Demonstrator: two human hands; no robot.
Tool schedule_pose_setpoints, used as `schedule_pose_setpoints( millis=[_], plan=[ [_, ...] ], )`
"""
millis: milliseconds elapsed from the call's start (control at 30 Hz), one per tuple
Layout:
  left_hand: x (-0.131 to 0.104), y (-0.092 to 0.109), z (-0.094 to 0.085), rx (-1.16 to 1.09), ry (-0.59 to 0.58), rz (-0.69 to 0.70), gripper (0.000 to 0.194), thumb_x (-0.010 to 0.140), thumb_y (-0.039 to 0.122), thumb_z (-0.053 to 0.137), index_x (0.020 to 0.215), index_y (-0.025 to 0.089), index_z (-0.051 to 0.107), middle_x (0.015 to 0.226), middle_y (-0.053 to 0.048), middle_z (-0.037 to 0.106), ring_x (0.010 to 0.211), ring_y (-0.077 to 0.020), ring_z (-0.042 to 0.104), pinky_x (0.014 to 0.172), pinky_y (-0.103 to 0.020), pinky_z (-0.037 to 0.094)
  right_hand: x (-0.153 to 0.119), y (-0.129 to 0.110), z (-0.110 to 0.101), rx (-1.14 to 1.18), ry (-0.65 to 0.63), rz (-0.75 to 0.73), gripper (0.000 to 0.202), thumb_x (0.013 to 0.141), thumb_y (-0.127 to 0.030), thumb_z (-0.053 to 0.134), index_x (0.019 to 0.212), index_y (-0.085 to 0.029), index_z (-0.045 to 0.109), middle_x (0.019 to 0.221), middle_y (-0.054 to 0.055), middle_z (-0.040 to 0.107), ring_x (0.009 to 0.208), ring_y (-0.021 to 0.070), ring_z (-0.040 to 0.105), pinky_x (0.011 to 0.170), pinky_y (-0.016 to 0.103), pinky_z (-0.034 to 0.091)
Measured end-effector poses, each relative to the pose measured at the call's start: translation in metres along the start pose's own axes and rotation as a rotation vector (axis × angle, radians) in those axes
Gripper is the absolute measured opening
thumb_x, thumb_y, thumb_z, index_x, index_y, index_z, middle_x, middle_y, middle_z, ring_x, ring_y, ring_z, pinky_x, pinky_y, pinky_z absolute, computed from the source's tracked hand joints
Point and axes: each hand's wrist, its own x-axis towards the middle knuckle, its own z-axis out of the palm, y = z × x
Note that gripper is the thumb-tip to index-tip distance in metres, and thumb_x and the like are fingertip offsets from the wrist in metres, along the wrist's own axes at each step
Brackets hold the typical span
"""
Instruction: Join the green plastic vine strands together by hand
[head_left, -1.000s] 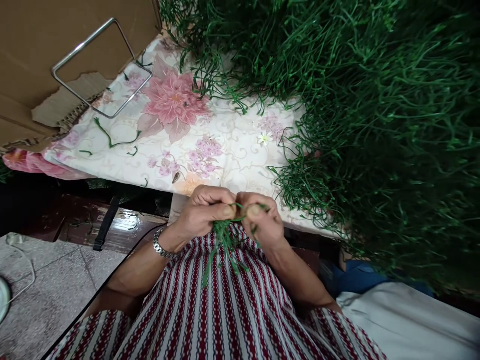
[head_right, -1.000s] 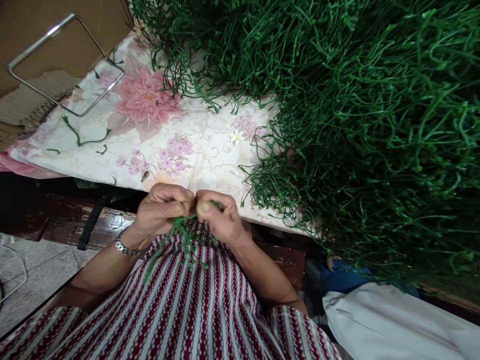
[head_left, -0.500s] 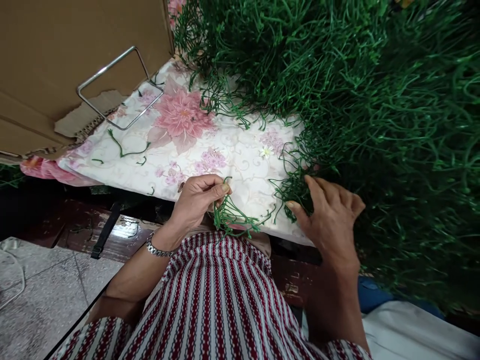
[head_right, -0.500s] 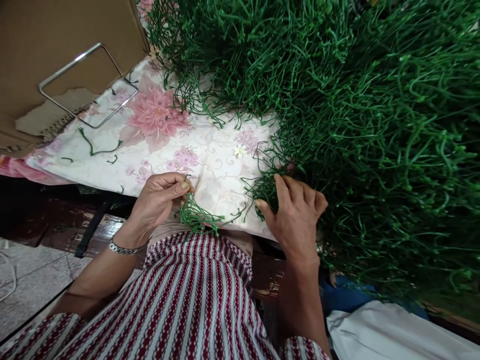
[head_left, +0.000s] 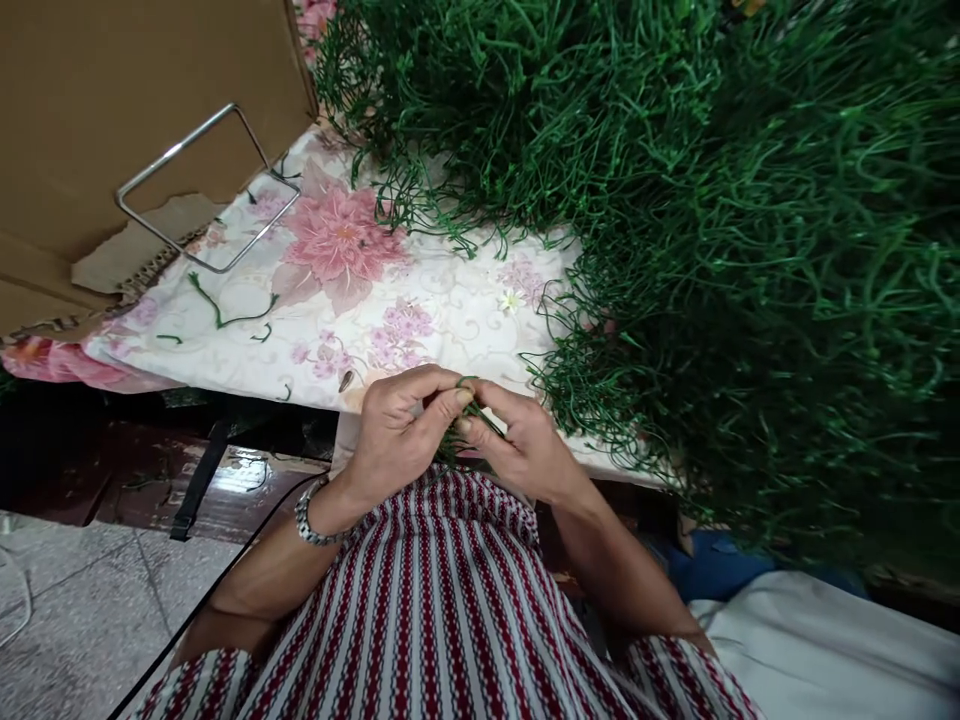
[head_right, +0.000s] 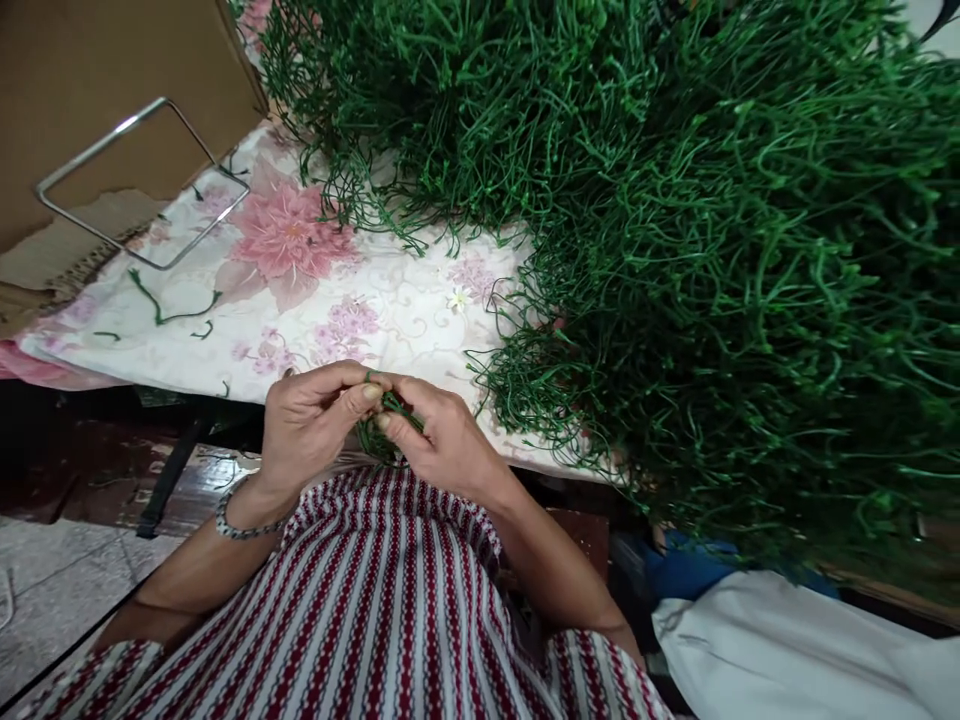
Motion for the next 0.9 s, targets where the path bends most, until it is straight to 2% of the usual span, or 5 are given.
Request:
schedule_pose_setpoints(
  millis=[133, 267, 533, 733, 900],
  plan=[
    [-0.002, -0.003, -0.003, 0.008, 0.005, 0.052, 0.006, 0.079, 0.015, 0.059, 0.077, 0.015, 0.065, 0.065, 0.001, 0.056, 0.059, -0.0072, 0.05, 0.055, -0.018, 0.039, -0.001, 0.006, 0.008, -0.072, 0.109, -0.052, 0.01, 0.086, -0.02, 0.05, 0.093, -0.015, 0.056, 0.079, 0.004, 0.058, 0.077, 0.0137, 0.054, 0.073, 0.027, 0.045],
    [-0.003, -0.007, -0.004, 0.03, -0.046, 0.02, 0.008, 0.08, 0.016, 0.058, 0.074, 0.015, 0.062, 0.064, 0.001, 0.055, 0.06, -0.0079, 0.049, 0.057, -0.019, 0.038, -0.002, 0.003, 0.006, -0.195, 0.081, -0.126, 0.012, 0.085, -0.025, 0.052, 0.076, -0.016, 0.052, 0.069, 0.001, 0.049, 0.068, 0.0128, 0.046, 0.064, 0.026, 0.039],
    [-0.005, -0.011, -0.002, -0.082, -0.064, -0.213, 0.02, 0.082, 0.031, 0.056, 0.069, 0.015, 0.055, 0.062, 0.002, 0.046, 0.057, -0.0074, 0.04, 0.052, -0.019, 0.033, -0.003, 0.008, 0.009, -0.086, 0.04, -0.094, 0.026, 0.09, -0.023, 0.044, 0.065, -0.018, 0.041, 0.059, -0.005, 0.037, 0.053, 0.0063, 0.036, 0.052, 0.02, 0.03],
    [0.001, -0.006, -0.013, -0.193, -0.361, -0.385, 0.03, 0.077, 0.043, 0.058, 0.072, 0.014, 0.053, 0.057, 0.003, 0.046, 0.052, -0.0078, 0.042, 0.048, -0.019, 0.032, -0.005, 0.01, 0.004, -0.35, 0.076, -0.229, 0.025, 0.091, -0.025, 0.044, 0.067, -0.017, 0.045, 0.061, -0.002, 0.041, 0.054, 0.008, 0.036, 0.052, 0.022, 0.029],
    [0.0, -0.015, -0.018, -0.166, -0.494, -0.397, 0.036, 0.08, 0.042, 0.054, 0.06, 0.012, 0.051, 0.054, 0.004, 0.039, 0.051, -0.0063, 0.034, 0.049, -0.02, 0.027, -0.005, 0.009, -0.003, -0.502, -0.037, -0.222, 0.026, 0.09, -0.027, 0.044, 0.067, -0.017, 0.048, 0.061, -0.002, 0.042, 0.054, 0.0089, 0.036, 0.052, 0.024, 0.027]
  ],
)
